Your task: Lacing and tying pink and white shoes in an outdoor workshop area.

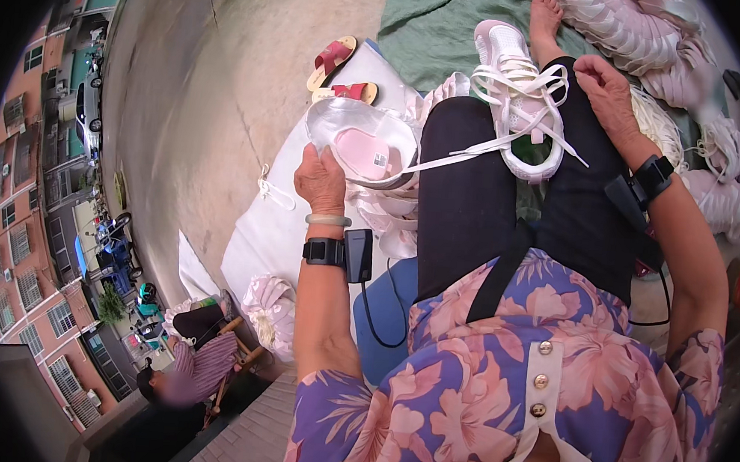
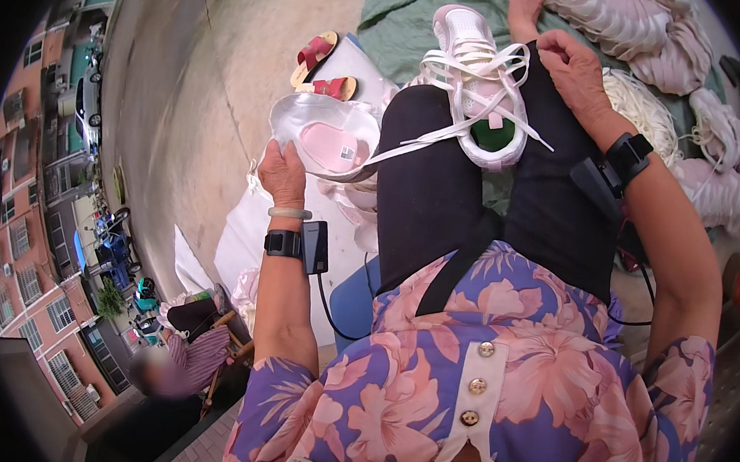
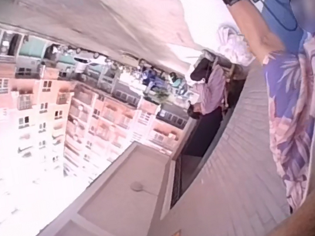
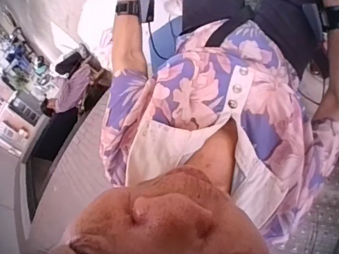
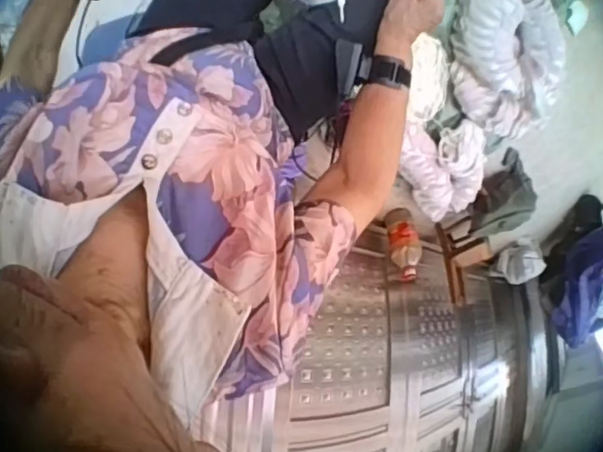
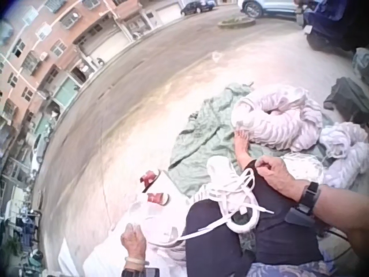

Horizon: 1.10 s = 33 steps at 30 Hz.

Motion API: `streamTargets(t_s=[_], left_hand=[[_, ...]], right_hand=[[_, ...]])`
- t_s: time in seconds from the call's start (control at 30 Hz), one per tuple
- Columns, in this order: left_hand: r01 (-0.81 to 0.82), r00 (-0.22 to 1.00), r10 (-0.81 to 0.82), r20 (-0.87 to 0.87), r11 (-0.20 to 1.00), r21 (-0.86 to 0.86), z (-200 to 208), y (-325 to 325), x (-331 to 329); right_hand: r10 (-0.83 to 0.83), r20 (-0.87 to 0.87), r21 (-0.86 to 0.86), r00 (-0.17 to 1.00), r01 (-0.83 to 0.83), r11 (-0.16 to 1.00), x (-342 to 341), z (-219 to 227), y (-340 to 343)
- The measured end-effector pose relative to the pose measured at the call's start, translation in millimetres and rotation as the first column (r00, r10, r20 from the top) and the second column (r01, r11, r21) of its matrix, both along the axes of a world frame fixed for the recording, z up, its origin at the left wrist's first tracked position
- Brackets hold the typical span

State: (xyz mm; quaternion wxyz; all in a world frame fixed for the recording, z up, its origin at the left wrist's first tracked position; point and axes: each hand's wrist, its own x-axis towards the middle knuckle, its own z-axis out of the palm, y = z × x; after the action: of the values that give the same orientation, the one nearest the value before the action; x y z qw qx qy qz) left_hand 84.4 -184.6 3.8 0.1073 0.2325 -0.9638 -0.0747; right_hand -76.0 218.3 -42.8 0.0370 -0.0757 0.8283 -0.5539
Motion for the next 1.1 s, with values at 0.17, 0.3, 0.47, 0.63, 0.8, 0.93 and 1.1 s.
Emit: streamTargets(t_s=[0.17, 0.3, 0.47, 0.63, 0.8, 0.93, 1.1], left_hand=[[0.187, 0.93, -0.143, -0.337, 0.977, 0.103, 88.6, 42.9, 21.7], [0.29, 0.905, -0.114, -0.41, 0.87, 0.399, 133.2, 109.0, 23.8], [0.382, 0.896, -0.148, -0.418, 0.736, 0.559, 150.5, 151.2, 17.3], [0.436, 0.86, -0.07, -0.506, 0.617, 0.656, 136.7, 140.0, 25.0], [0.228, 0.972, -0.043, -0.232, 0.431, 0.873, 65.6, 109.5, 22.4], [0.172, 0.963, -0.262, -0.063, 0.418, 0.892, -1.0, 105.2, 36.4], [0.36, 0.913, -0.354, -0.203, 0.464, 0.81, -14.0, 98.1, 49.4]], right_hand=[[0.128, -0.313, -0.001, 0.941, -0.135, 0.991, 28.4, 50.9, -38.4], [0.601, -0.48, 0.128, 0.64, -0.626, 0.769, 91.1, 103.5, -93.3], [0.622, -0.304, 0.021, 0.722, -0.647, 0.762, 145.1, 126.6, -146.5], [0.603, -0.17, -0.086, 0.78, -0.621, 0.779, 136.7, 111.2, -129.5], [0.663, 0.221, -0.689, 0.715, -0.367, 0.625, 109.3, 110.4, -81.4], [0.636, 0.342, -0.695, 0.692, -0.27, 0.667, 96.6, 122.6, -58.7], [0.586, 0.332, -0.666, 0.739, -0.257, 0.701, 76.4, 125.4, -70.8]])
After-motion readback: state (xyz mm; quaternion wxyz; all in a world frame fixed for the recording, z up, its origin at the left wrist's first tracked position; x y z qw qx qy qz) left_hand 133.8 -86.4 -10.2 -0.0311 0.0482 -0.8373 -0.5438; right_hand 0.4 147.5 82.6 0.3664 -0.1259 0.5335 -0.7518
